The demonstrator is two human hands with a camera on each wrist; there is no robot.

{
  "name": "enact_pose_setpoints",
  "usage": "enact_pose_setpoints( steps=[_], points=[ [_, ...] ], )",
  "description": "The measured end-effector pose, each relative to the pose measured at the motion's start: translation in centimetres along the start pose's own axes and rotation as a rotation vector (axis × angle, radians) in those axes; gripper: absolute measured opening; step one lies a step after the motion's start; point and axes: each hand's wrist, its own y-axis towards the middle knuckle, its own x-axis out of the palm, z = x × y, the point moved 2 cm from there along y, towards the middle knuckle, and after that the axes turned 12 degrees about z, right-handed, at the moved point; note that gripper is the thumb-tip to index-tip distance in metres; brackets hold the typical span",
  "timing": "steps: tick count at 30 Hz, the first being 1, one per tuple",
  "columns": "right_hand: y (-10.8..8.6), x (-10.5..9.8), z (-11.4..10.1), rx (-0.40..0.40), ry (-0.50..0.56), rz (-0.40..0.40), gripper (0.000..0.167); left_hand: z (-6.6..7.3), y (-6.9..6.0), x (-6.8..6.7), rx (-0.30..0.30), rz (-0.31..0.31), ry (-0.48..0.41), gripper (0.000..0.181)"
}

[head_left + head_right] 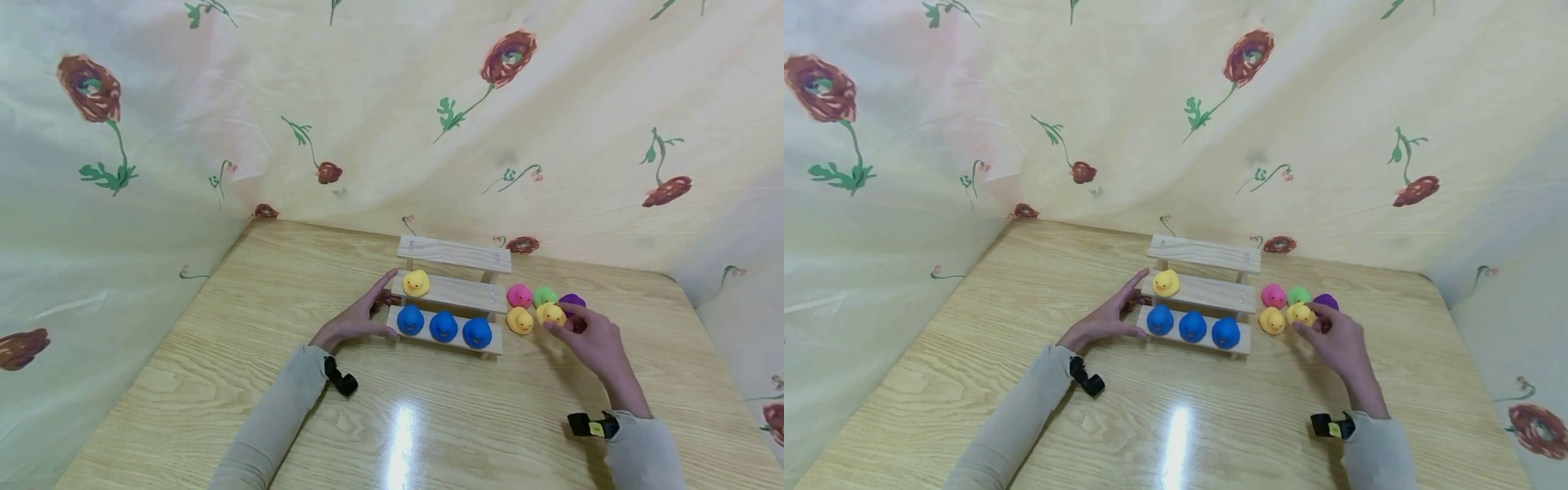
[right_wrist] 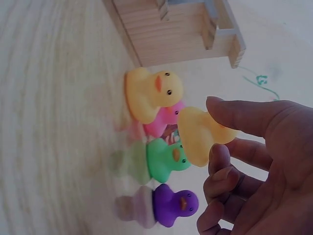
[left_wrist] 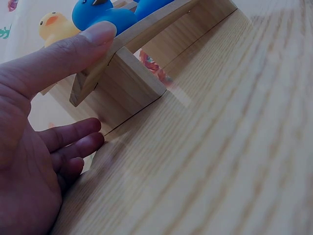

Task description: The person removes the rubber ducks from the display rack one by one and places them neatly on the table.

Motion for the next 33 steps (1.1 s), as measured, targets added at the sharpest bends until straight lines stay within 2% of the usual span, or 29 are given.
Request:
enact_pose_setpoints(
  steps=[20,33],
  points=[
    [-0.3,1.3,1.7,0.08,0.005,-0.126,0.062,-0.1,0.1,-0.1,-0.026,-0.003,-0.013,0.118],
    [-0.6,1.6,2.1,0.109,0.009,-0.156,0.065,0.0,-0.1,-0.1,-0.001,-0.011,-0.017,0.119]
  ],
)
